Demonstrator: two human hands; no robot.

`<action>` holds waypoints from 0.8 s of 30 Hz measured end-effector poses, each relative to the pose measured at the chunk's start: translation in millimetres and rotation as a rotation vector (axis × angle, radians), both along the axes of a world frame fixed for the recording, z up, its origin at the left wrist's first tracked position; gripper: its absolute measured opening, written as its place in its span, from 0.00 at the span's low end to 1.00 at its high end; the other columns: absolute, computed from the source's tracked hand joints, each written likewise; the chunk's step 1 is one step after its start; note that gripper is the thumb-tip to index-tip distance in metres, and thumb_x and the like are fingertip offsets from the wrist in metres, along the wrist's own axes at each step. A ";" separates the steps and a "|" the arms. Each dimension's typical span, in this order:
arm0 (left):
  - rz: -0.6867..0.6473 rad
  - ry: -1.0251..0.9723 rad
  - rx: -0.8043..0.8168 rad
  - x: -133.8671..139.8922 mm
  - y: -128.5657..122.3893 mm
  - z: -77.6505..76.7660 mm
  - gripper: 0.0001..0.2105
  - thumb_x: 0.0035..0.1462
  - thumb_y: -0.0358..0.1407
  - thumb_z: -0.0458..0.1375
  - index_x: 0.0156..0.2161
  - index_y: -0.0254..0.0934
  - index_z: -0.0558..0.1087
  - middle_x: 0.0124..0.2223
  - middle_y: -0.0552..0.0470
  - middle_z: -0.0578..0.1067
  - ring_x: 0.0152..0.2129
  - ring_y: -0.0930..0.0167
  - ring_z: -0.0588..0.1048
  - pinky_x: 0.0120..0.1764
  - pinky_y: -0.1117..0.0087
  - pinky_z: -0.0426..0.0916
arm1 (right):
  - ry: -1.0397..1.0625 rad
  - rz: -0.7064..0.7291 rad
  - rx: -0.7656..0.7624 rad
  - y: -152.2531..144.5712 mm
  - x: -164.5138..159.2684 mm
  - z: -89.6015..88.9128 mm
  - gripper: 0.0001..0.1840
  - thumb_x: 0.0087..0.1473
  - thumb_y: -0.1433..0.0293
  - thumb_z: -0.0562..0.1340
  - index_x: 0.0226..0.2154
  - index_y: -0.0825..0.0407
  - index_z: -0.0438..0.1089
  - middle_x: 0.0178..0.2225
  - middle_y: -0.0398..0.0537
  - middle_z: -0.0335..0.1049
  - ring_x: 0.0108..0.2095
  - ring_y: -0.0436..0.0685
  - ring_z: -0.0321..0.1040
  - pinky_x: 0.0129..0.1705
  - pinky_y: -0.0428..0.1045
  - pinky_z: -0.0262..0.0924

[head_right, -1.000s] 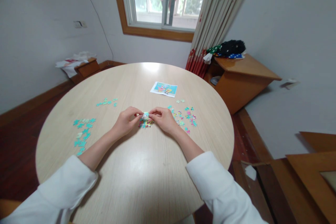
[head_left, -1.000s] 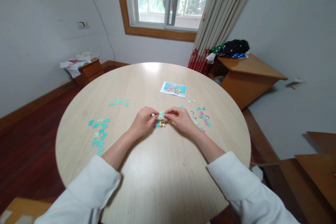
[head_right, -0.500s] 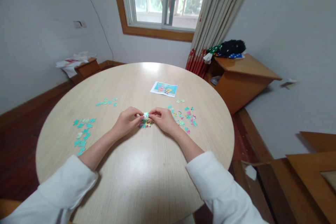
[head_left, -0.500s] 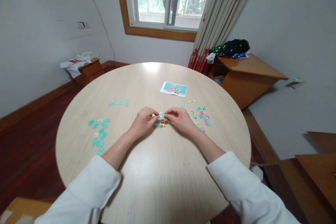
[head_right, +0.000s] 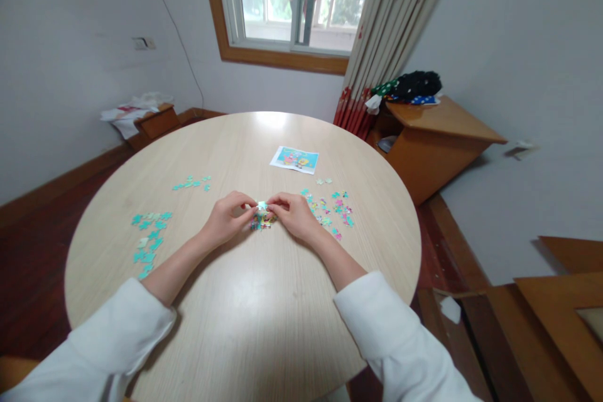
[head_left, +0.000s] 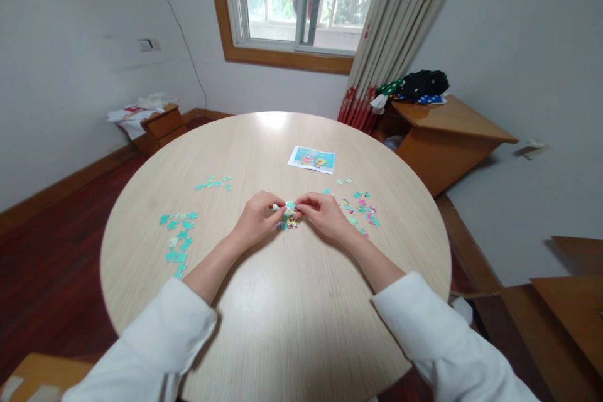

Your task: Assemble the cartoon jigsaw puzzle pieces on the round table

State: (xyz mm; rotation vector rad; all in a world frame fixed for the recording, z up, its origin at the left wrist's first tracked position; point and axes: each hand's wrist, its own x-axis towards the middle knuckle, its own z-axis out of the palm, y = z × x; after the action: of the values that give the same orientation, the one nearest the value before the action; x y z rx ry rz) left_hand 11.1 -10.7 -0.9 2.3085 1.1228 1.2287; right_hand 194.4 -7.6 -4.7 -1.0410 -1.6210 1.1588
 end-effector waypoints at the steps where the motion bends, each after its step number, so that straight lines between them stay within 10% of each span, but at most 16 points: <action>1: 0.003 -0.001 0.001 0.0 -0.1 0.1 0.03 0.52 0.30 0.57 0.28 0.36 0.72 0.28 0.51 0.75 0.27 0.71 0.70 0.33 0.69 0.64 | -0.001 0.002 0.001 0.2 0.2 -0.3 0.07 0.47 0.67 0.62 0.28 0.55 0.70 0.23 0.43 0.71 0.25 0.49 0.68 0.32 0.47 0.64; 24: 0.019 0.011 0.002 -1.9 2.8 -2.9 0.04 0.52 0.31 0.56 0.29 0.36 0.73 0.28 0.51 0.75 0.27 0.71 0.70 0.34 0.69 0.65 | -0.018 -0.016 0.041 0.8 0.3 -1.4 0.07 0.47 0.67 0.61 0.29 0.55 0.71 0.25 0.44 0.71 0.26 0.49 0.68 0.33 0.47 0.64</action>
State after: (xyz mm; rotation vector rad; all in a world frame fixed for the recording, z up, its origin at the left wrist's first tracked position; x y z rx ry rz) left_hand 9.2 -7.9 -3.7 2.3139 1.1503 1.2258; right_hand 194.7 -6.7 -6.1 -1.0383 -1.6411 1.1042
